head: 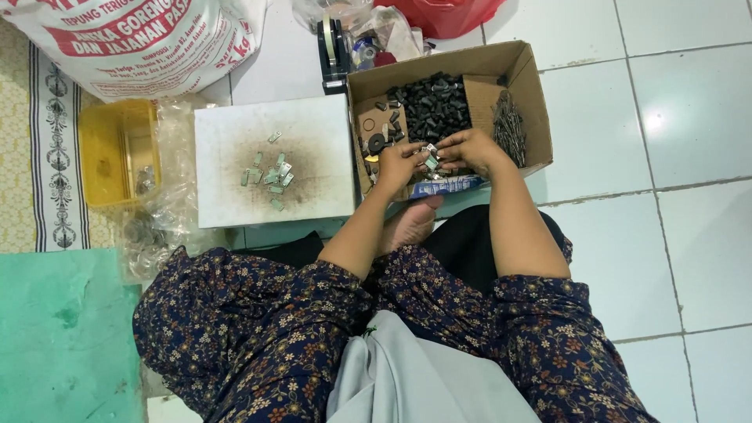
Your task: The person sits on the floor and sorts small metal hardware pieces from a cardboard box onto a white tray. They repeatedly pick up items from the box and place them on the tray, organizing them by type.
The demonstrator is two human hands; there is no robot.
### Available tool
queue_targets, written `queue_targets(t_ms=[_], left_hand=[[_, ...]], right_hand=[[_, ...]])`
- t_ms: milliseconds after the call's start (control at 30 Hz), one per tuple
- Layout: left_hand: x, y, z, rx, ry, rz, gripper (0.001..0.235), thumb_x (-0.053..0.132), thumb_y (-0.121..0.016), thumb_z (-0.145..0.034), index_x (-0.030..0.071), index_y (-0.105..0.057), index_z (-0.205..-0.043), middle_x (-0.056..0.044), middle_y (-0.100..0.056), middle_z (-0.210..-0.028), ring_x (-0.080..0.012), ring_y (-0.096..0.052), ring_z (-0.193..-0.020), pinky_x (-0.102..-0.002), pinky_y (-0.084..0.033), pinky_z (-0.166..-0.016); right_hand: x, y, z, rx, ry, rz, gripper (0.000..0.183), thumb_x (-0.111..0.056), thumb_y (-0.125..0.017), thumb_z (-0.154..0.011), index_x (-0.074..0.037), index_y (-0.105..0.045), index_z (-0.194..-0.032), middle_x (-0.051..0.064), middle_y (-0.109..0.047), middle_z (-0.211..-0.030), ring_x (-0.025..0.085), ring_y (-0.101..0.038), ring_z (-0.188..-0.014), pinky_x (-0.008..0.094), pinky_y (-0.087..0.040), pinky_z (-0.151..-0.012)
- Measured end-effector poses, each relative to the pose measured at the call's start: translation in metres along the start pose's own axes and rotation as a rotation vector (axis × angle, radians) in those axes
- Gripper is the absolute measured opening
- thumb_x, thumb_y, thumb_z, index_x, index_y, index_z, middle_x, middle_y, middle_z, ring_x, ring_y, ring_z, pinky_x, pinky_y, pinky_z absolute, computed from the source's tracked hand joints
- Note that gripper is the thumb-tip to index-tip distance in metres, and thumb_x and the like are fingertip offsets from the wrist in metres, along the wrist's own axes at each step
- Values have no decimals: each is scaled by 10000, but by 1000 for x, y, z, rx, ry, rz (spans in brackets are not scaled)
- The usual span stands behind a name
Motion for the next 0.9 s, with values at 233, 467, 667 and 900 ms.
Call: queue_targets(t_ms=[233, 467, 667, 900], left_hand=[[5, -1, -4, 86, 29, 10, 350, 162, -722, -992, -37, -676, -1276, -363, -596, -1286, -442, -657, -1128, -475, -667, -862], [70, 4, 45, 113, 83, -3, 450, 195, -743, -963, -49, -632, -1324, -343, -582, -1322, -447, -635, -1186, -453, -640, -917], [89, 40, 74, 218, -6, -132, 531, 68, -871, -742, 2, -698, -1239, -238, -684, -1026, -313, -732, -962, -326, -637, -801], [81, 138, 58, 473, -172, -280, 487, 80, -893, -667, 131, -792, -1141, -160, -727, -778, -217, -739, -745, -280, -584, -610]], right_hand=[[0, 0, 2, 0, 0, -105, 343, -17, -764, -897, 126, -670, -1194, 290, -693, -1091, 356, -733, -965, 438, -671, -835], [-19, -31, 13, 8, 21, -140, 352, -70, -794, -866, 94, -687, -1158, 205, -718, -1005, 270, -739, -883, 389, -676, -841], [-49, -84, 30, -17, 81, -59, 369, -43, -830, -855, 124, -695, -1155, 273, -708, -1038, 332, -727, -935, 463, -658, -836], [-63, -172, -10, -86, 162, -106, 408, 21, -832, -829, 156, -651, -1169, 252, -661, -1034, 330, -749, -940, 434, -676, -836]])
Point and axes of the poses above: each hand's wrist, its own z-axis away from the middle knuckle, its own y-axis out of the back of the hand, x = y × z, the point moved 1 cm from there along -z, towards the middle knuckle
